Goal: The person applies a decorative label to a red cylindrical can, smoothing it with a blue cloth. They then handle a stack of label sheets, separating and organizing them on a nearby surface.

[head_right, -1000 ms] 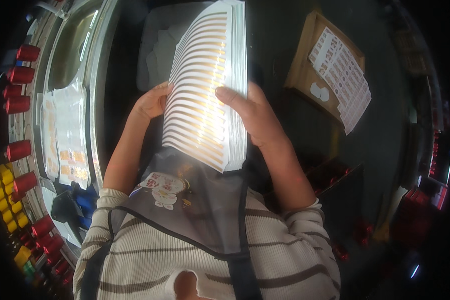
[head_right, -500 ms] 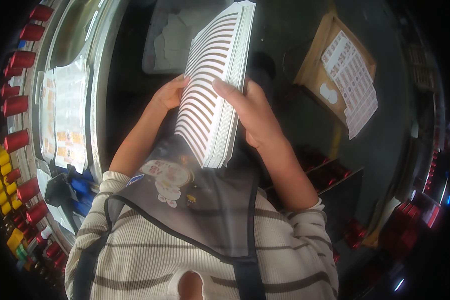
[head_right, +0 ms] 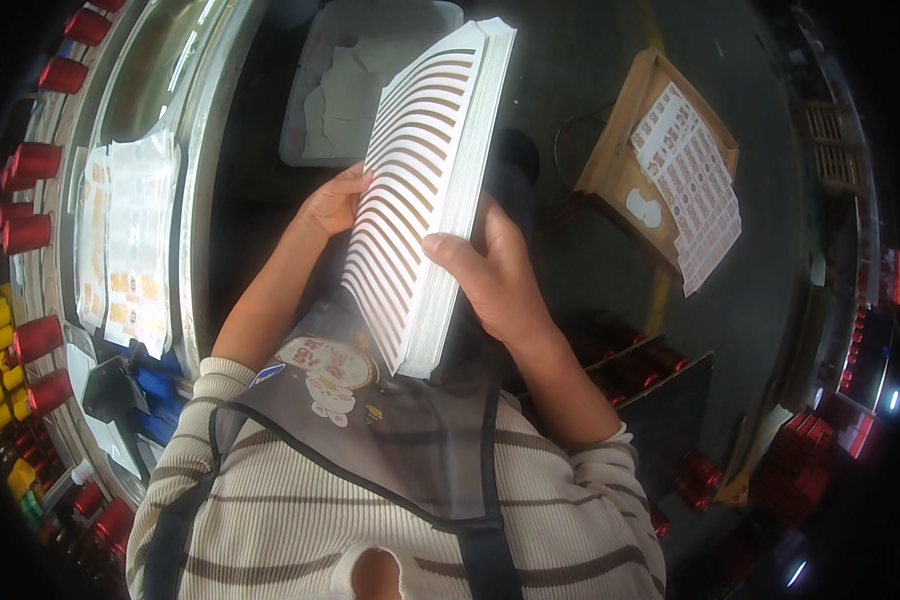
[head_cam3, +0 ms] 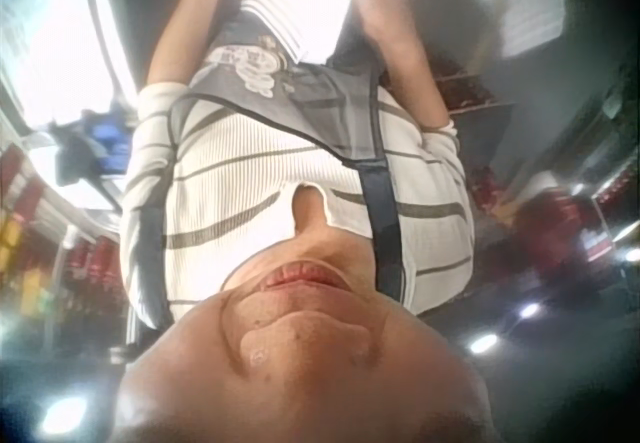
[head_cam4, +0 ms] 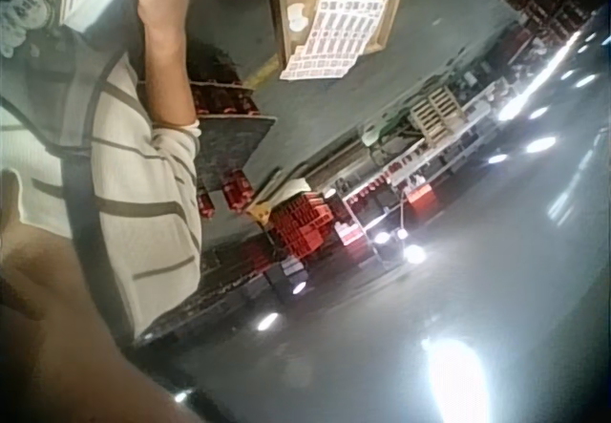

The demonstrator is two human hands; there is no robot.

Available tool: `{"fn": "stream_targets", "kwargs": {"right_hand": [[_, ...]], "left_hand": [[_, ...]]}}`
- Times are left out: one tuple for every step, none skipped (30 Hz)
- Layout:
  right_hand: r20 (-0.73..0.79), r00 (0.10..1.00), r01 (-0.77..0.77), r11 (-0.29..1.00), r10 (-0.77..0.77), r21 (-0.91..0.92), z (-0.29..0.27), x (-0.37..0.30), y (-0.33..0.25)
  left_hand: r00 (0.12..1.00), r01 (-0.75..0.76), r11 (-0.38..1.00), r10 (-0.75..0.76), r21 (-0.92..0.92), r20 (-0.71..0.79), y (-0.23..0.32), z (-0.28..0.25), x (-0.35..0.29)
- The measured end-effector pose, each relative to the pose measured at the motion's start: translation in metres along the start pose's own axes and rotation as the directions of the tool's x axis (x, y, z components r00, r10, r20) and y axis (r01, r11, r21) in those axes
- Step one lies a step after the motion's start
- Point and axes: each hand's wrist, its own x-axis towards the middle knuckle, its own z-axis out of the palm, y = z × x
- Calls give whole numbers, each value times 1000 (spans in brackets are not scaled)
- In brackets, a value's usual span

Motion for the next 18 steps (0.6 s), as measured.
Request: {"fn": "stream_targets", "kwargs": {"right_hand": [[7, 1000, -15, 1000, 15, -13, 0, -1, -2], [13, 999, -30, 999, 30, -26, -1, -2, -5], [20, 999, -45, 998, 46, -40, -1, -3, -7], [15, 999, -42, 998, 42, -41, -1, -5, -7], [10, 999, -39, 998, 39, -42, 0, -6, -6], [6, 999, -35, 998, 36, -43, 1, -8, -6], [-4, 1000, 19, 999, -19, -31, 3, -8, -4], [-14, 997, 73, 997, -74, -20, 7, -8, -2], [-25, 991, 128, 992, -128, -9, 9, -9, 0], [-14, 993, 118, 993, -118, -11, 9, -9, -1], [-2, 994, 108, 994, -108, -13, 9, -10, -3], [10, 995, 98, 995, -98, -16, 9, -11, -3], [12, 995, 98, 995, -98, -12, 8, -11, -3], [14, 995, 98, 995, -98, -8, 8, -10, -3], [17, 995, 97, 995, -97, -4, 7, -10, -3], [15, 996, 93, 996, -93, 3, 7, -10, -2], [13, 996, 88, 996, -89, 10, 7, -9, -1], [11, 996, 84, 996, -84, 16, 6, -9, -1]], "left_hand": [[1000, -1, 1000, 1, -9, -2, 0, 1, -1], [1000, 0, 1000, 0, -10, 6, 0, 2, -2], [1000, 1, 1000, -1, -11, 15, 0, 3, -3], [1000, 5, 1000, -5, -12, 25, 0, 4, -2], [999, 12, 1000, -11, -22, 38, -2, 3, -1], [999, 18, 999, -17, -31, 51, -4, 3, 0], [998, 25, 999, -23, -40, 65, -6, 2, 1], [997, 29, 999, -26, -44, 71, -7, 2, 3], [997, 34, 998, -30, -48, 77, -9, 1, 4], [996, 34, 998, -30, -53, 82, -10, 1, 4], [996, 35, 998, -31, -58, 81, -11, 0, 4], [996, 36, 997, -31, -63, 80, -13, -1, 4], [996, 40, 997, -34, -66, 81, -13, -1, 4], [996, 52, 997, -47, -64, 78, -14, -1, 5], [995, 63, 996, -59, -62, 74, -15, -2, 5], [995, 73, 996, -69, -60, 70, -15, -3, 5], [994, 78, 995, -73, -55, 78, -16, -4, 5], [993, 82, 995, -78, -51, 85, -17, -5, 4]]}}
